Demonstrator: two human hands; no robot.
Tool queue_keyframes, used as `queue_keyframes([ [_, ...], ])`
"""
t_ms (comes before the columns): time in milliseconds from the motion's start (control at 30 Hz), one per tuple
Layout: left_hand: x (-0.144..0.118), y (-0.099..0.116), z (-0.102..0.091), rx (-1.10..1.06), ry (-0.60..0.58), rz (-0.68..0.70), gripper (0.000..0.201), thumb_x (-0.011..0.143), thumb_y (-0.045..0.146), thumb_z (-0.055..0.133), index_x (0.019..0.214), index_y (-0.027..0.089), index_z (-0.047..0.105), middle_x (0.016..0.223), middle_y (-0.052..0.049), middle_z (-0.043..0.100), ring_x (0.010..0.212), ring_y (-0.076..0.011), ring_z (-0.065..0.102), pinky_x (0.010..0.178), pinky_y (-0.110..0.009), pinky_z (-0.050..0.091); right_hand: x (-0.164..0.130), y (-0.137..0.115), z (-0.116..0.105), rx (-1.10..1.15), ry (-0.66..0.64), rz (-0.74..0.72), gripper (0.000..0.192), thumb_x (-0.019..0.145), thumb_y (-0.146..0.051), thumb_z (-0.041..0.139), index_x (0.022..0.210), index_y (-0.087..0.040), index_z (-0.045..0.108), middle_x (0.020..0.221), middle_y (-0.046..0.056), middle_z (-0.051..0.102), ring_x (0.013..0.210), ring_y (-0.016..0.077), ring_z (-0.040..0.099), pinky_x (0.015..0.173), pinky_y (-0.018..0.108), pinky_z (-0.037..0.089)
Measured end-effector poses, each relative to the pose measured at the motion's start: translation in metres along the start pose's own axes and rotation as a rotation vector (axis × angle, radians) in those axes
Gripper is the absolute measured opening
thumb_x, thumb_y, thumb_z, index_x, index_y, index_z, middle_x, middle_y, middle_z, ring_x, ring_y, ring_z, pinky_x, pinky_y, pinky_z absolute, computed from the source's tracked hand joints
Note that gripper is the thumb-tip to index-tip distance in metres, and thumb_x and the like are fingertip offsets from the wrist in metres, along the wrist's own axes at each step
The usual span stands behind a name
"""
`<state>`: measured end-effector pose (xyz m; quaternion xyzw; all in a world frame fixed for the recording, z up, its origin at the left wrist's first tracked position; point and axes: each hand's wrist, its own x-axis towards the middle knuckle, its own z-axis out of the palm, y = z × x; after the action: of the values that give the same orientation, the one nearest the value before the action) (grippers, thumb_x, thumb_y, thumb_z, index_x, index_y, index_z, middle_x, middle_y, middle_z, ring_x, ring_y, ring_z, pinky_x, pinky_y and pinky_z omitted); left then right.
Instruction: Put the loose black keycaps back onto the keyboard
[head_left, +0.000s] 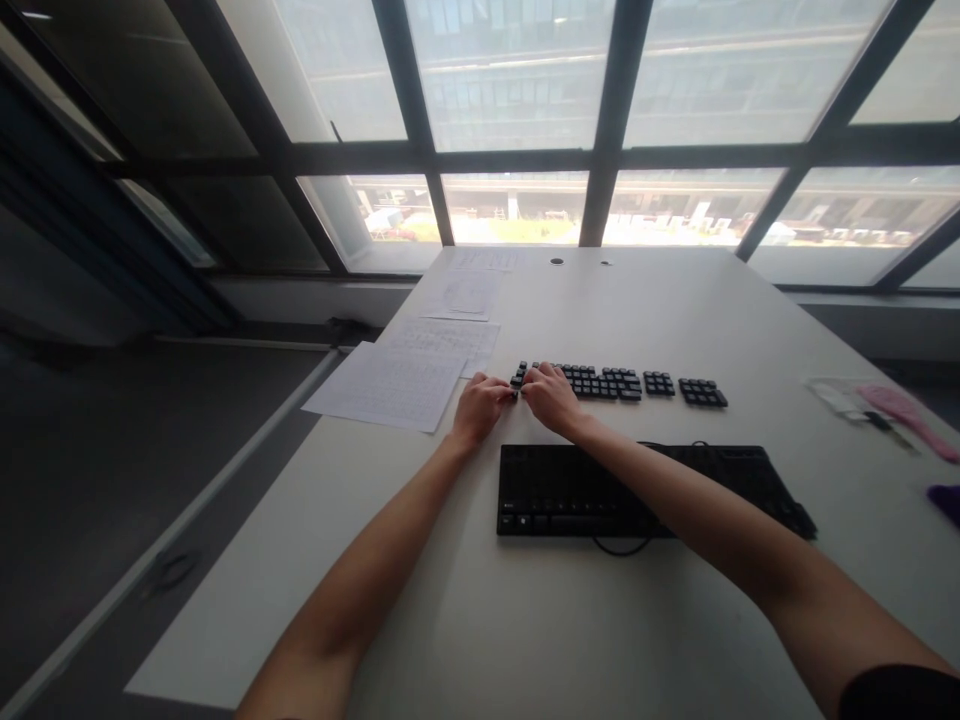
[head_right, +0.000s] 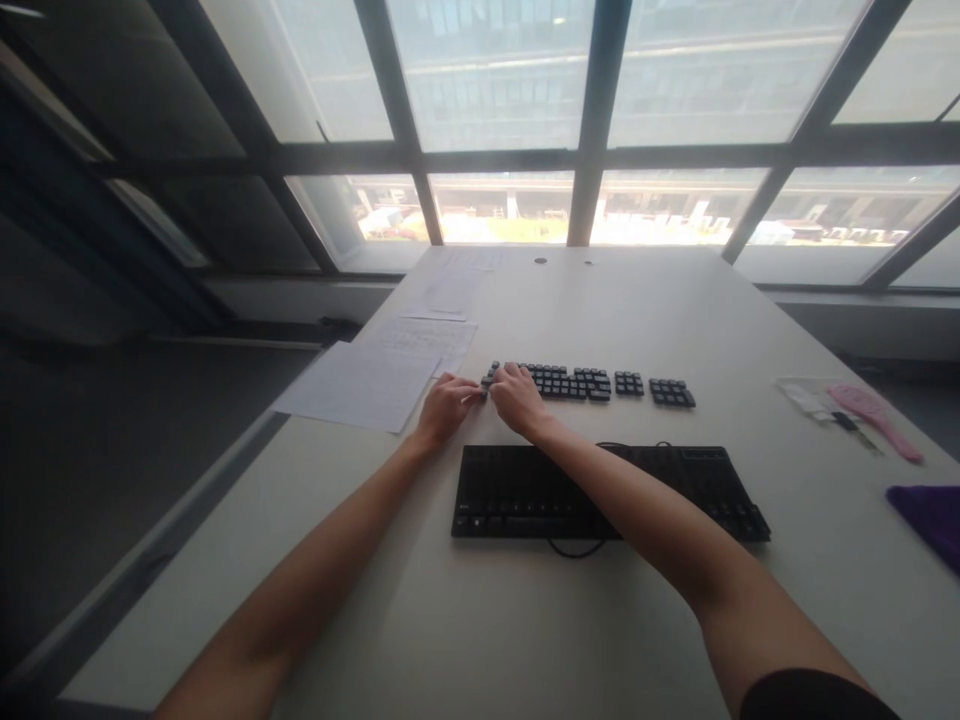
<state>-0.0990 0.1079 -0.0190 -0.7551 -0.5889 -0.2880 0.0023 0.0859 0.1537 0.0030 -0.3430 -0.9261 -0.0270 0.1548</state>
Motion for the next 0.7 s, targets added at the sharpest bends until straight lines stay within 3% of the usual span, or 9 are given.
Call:
queue_keyframes([
  [167, -0.009, 0.001, -0.009, -0.025, -0.009, -0.021, 0.012, 0.087, 0.019, 0.074, 0.094, 0.026, 0.081, 0.096, -0.003, 0.078, 0.094, -0.023, 0.063, 0.093, -0.039, 0.049, 0.007, -0.002, -0.001, 0.034, -0.031, 0.002, 0.027, 0.098, -0.015, 0.051, 0.088, -0.015, 0.076, 0.1, 0.014, 0.073, 0.105, 0.0284, 0.05, 0.092, 0.042, 0.032],
  [333, -0.037, 0.022, -0.038, -0.231, 0.029, -0.048, 0.008, 0.083, 0.022, 0.079, 0.091, 0.024, 0.08, 0.092, -0.002, 0.079, 0.09, -0.0212, 0.068, 0.089, -0.037, 0.051, 0.005, -0.013, -0.012, 0.076, 0.001, 0.022, 0.023, 0.097, -0.015, 0.054, 0.089, -0.015, 0.075, 0.097, 0.013, 0.074, 0.1, 0.027, 0.055, 0.091, 0.039, 0.035],
  [533, -0.09, 0.058, -0.076, -0.571, -0.108, -0.073, 0.009, 0.088, 0.027, 0.075, 0.095, 0.024, 0.08, 0.097, -0.004, 0.078, 0.089, -0.0192, 0.072, 0.084, -0.032, 0.056, -0.056, -0.043, -0.042, 0.546, 0.157, 0.103, 0.011, 0.089, -0.013, 0.066, 0.083, -0.019, 0.074, 0.085, 0.005, 0.073, 0.082, 0.0201, 0.065, 0.078, 0.031, 0.046],
  [700, -0.112, 0.068, -0.08, -0.61, -0.2, -0.055, 0.008, 0.088, 0.025, 0.074, 0.092, 0.024, 0.081, 0.093, -0.005, 0.077, 0.085, -0.0184, 0.072, 0.079, -0.03, 0.057, -0.112, -0.064, -0.048, 0.787, 0.136, 0.174, 0.011, 0.086, -0.013, 0.07, 0.083, -0.022, 0.073, 0.084, 0.003, 0.075, 0.077, 0.0206, 0.068, 0.075, 0.033, 0.052],
])
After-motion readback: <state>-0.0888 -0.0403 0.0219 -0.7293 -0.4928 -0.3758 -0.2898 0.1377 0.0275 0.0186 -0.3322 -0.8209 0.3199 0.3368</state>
